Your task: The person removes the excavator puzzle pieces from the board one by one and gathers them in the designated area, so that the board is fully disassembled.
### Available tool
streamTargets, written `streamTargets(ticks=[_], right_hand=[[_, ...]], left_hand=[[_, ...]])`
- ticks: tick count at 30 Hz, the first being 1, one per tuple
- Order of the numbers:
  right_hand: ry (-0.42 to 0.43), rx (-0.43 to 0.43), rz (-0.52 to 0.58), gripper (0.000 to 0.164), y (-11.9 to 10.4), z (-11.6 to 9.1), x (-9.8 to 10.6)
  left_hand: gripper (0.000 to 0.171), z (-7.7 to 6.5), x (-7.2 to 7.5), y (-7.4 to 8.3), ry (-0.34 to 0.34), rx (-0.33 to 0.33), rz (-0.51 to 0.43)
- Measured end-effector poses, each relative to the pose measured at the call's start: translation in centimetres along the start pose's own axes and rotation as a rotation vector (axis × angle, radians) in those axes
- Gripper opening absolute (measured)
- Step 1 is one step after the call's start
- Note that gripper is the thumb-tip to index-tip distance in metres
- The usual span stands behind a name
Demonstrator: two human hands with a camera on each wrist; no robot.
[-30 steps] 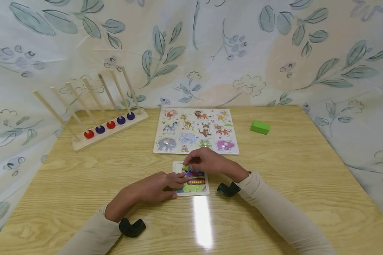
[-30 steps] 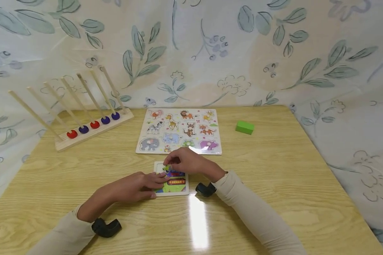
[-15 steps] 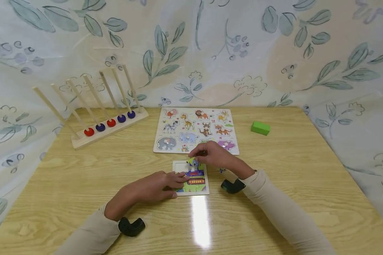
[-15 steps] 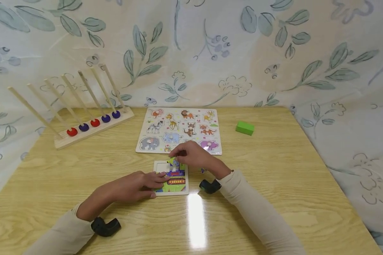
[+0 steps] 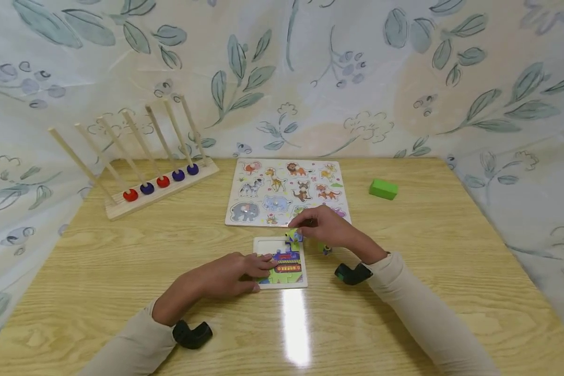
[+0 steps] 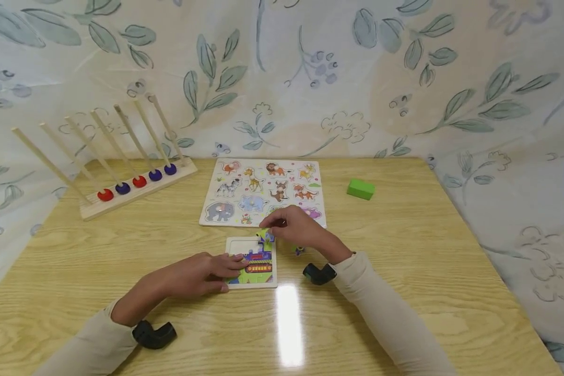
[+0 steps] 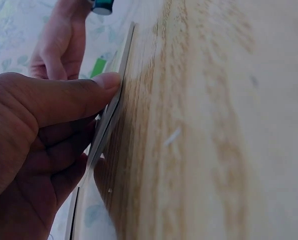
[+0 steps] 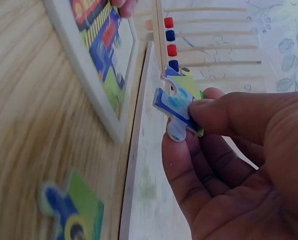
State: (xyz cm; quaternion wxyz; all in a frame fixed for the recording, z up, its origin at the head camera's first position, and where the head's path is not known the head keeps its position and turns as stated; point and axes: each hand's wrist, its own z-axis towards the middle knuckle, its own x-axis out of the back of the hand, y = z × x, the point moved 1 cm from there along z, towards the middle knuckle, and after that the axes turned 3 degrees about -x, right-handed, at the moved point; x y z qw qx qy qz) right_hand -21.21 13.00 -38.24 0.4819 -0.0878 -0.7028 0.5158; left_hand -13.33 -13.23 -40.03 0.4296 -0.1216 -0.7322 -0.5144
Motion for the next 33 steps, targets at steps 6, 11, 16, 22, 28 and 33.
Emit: streamTargets(ticks=[6,11,16,22,28,33], right_hand=[[-0.001,-0.023,-0.006,0.02,0.7,-1.1,1.3],[-0.003,-0.065,-0.006,0.02,1.0,-1.8,2.8],[-0.001,-0.114,-0.026,0.019,1.6,-2.5,3.8],[-0.012,-0.172,-0.028,0.018,3.0,-3.6,4.5],[-0.033,-0.194,-0.02,0.018,3.7,-4.4,4.9],[-0.041,-0.195,-0.051,0.018,4.0,-4.8,5.5]], left_hand=[[0.041,0.2,-0.1,0.0,0.007,-0.016,0.0],[0.042,0.1,-0.2,-0.1,0.004,-0.002,0.003],[0.043,0.1,-0.5,-0.4,0.009,-0.007,0.01],[0.043,0.0,-0.4,-0.3,0.008,-0.001,-0.007],[0.043,0.0,-0.3,-0.1,-0.004,0.016,-0.001],[0.043,0.0,-0.2,0.1,-0.002,0.021,-0.01]])
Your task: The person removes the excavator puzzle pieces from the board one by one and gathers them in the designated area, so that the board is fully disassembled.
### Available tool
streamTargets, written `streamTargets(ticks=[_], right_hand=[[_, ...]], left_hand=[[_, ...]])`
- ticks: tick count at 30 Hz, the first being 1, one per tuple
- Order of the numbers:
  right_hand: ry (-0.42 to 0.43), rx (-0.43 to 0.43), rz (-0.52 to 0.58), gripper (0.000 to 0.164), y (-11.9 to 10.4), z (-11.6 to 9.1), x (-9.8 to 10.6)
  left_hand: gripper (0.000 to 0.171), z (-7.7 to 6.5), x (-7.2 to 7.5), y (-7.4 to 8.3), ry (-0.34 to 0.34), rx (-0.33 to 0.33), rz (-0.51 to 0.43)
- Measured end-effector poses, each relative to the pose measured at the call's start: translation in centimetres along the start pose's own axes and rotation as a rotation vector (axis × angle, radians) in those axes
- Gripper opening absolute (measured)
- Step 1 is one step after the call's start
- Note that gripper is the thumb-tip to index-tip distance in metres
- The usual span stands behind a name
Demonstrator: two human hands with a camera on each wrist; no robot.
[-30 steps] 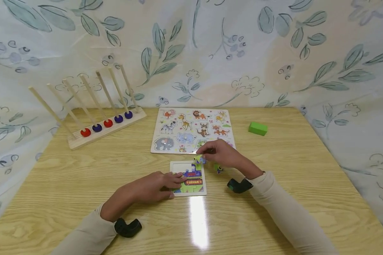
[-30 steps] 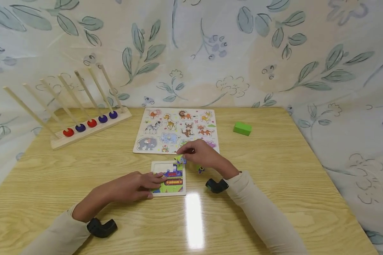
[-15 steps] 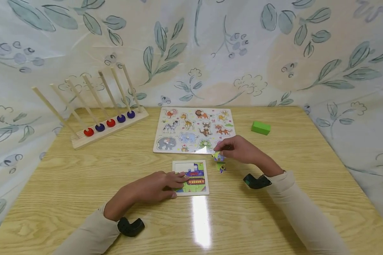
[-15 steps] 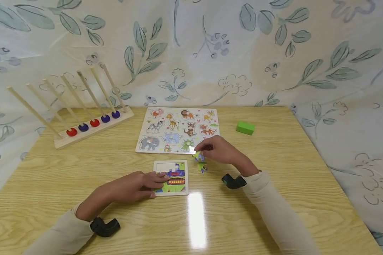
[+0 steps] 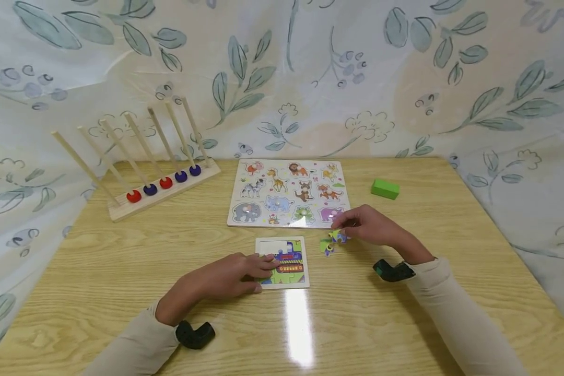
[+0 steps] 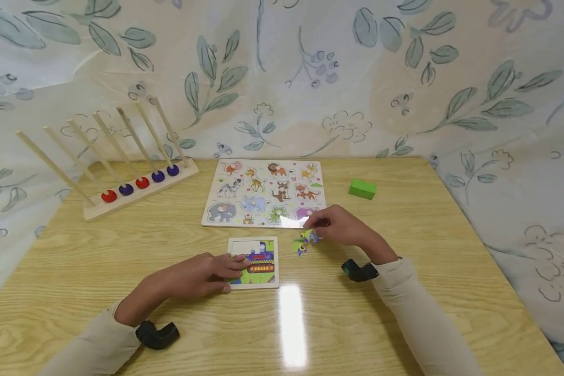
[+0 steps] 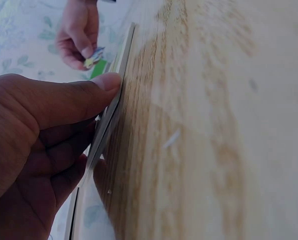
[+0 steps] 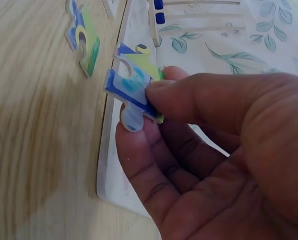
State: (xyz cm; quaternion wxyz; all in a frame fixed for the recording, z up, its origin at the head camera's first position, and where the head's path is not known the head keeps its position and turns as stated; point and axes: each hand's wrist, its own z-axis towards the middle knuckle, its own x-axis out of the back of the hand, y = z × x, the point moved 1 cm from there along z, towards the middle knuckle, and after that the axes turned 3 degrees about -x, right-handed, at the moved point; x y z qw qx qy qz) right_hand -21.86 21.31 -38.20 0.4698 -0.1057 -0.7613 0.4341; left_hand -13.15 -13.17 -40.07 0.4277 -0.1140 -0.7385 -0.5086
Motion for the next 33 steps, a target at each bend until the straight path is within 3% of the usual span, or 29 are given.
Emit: streamTargets(ticks=[17,26,33], right_hand=[[-0.105,-0.028,0.004,0.016,1.2,-1.0,0.7],[-0.091,0.009,0.007,0.015,1.2,-0.9,0.5],[-0.079,-0.009,-0.047,0.014,1.4,-1.3,0.8]], left_hand=[[0.042,0.1,0.1,0.1,0.011,-0.029,-0.009],[0.041,0.0,0.1,-0.1,0.019,-0.039,-0.009],[0.042,0.0,-0.1,-0.2,0.02,-0.045,-0.02]])
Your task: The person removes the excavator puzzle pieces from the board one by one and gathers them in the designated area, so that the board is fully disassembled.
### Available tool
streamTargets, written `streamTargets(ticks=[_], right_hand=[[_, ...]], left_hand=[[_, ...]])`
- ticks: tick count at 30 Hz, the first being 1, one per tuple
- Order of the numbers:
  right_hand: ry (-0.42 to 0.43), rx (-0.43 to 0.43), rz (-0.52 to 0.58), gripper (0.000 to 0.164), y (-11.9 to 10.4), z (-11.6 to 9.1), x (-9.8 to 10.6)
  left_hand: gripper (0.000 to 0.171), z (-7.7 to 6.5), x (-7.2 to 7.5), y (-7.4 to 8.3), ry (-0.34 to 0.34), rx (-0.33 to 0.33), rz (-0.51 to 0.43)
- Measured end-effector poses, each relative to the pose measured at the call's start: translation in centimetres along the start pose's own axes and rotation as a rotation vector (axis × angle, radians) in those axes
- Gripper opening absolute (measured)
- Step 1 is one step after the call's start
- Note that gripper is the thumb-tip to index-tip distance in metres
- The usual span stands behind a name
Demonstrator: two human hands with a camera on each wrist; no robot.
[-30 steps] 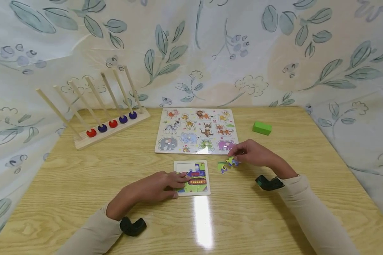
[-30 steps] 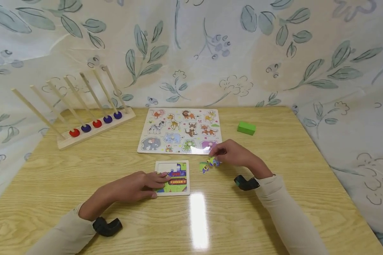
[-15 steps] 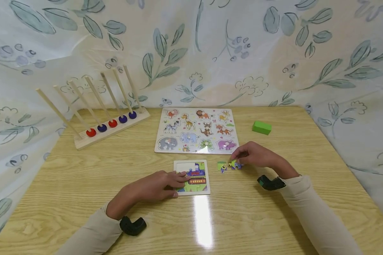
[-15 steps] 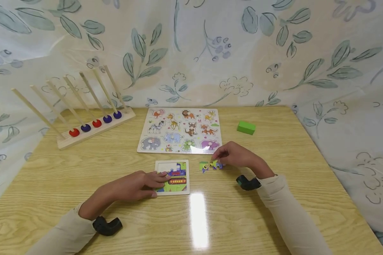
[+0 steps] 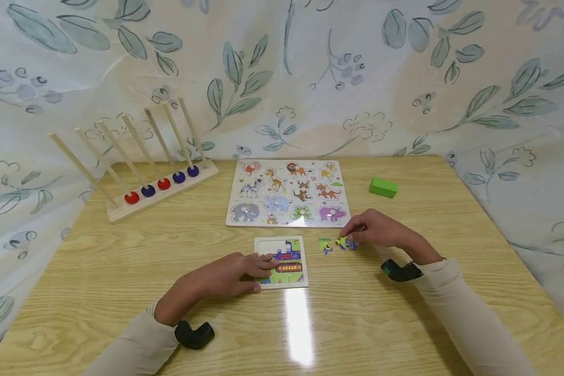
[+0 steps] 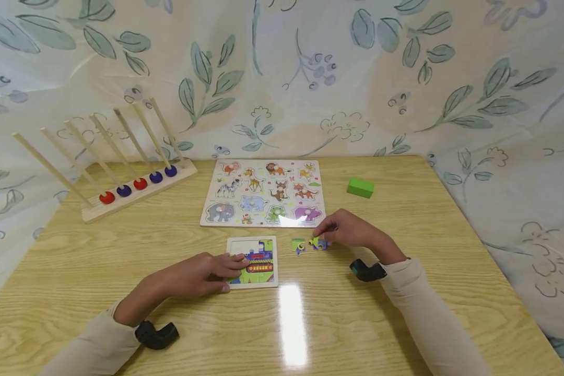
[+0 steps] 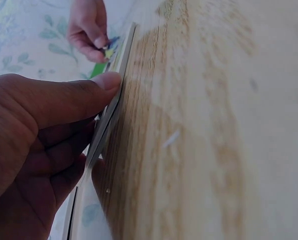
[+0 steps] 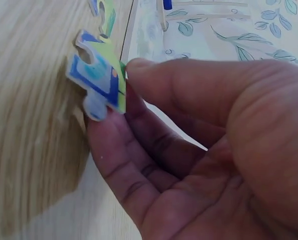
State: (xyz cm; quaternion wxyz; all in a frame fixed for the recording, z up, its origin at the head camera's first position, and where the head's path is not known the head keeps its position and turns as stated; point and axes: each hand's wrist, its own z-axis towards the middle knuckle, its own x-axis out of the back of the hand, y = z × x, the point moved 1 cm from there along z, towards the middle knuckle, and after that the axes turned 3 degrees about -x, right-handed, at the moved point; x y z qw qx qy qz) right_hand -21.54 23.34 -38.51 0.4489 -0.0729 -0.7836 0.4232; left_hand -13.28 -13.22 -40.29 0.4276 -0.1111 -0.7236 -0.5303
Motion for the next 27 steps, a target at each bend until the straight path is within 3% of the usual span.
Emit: streamTargets(ticks=[21,27], right_hand=[[0.021,-0.038,0.027,0.02,-0.1,-0.2,-0.2],[0.04,0.012,0.009,0.019,-1.4,0.2,-0.6]], left_hand=[[0.044,0.1,-0.1,-0.1,0.005,-0.001,-0.001],[0.042,0.1,-0.1,-0.2,-0.001,-0.004,0.005]])
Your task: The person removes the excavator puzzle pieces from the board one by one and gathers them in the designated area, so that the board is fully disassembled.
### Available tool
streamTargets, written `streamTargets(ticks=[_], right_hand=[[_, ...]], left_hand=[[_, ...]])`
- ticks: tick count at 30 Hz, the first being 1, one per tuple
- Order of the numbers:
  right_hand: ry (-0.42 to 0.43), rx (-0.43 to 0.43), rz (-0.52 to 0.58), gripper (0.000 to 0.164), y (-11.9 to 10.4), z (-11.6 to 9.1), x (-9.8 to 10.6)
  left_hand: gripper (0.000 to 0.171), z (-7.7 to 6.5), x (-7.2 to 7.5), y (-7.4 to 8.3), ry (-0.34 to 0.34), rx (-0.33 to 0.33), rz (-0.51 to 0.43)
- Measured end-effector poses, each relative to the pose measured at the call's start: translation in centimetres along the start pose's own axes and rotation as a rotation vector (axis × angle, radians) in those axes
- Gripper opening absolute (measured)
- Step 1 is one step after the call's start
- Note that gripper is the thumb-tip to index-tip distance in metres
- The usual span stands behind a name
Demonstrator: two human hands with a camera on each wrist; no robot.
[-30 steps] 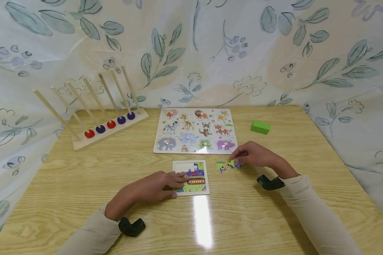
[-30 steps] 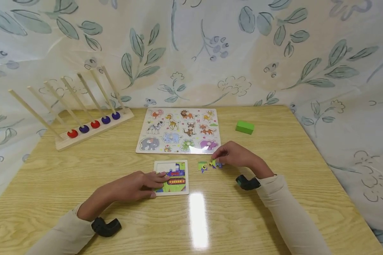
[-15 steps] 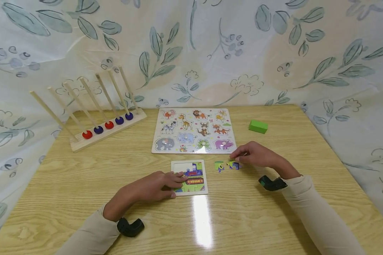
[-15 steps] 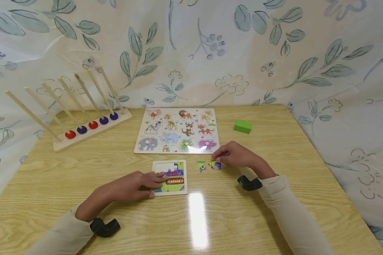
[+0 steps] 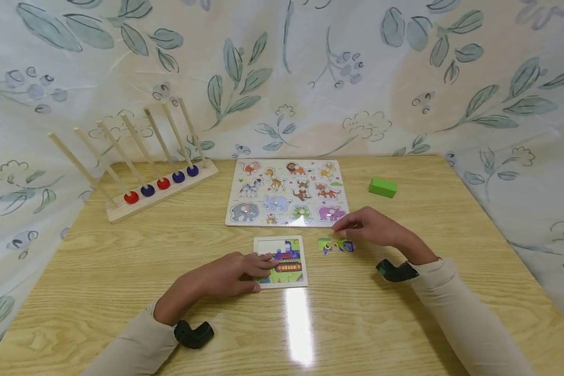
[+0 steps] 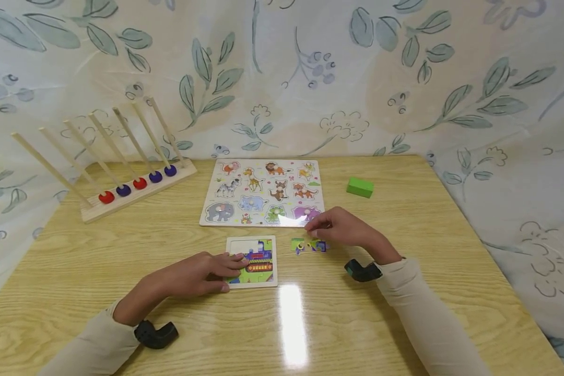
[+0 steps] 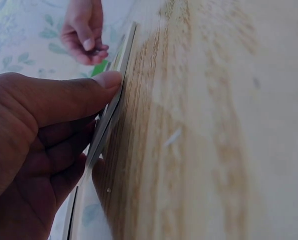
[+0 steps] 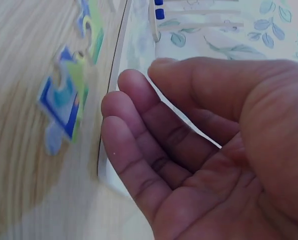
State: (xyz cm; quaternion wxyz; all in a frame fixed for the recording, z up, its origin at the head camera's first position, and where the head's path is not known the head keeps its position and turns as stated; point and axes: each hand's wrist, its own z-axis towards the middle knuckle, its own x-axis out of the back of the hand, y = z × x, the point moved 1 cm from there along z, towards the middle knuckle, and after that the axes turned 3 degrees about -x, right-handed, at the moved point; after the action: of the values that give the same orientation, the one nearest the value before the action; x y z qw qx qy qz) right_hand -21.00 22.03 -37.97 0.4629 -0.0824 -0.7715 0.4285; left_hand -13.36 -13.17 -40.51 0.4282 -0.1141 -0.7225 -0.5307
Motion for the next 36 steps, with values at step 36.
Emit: streamTargets(ticks=[36], right_hand=[[-0.127,0.169,0.089,0.02,-4.3,4.3,-5.0]], left_hand=[[0.043,0.1,0.0,-0.3,-0.007,-0.002,-0.001]])
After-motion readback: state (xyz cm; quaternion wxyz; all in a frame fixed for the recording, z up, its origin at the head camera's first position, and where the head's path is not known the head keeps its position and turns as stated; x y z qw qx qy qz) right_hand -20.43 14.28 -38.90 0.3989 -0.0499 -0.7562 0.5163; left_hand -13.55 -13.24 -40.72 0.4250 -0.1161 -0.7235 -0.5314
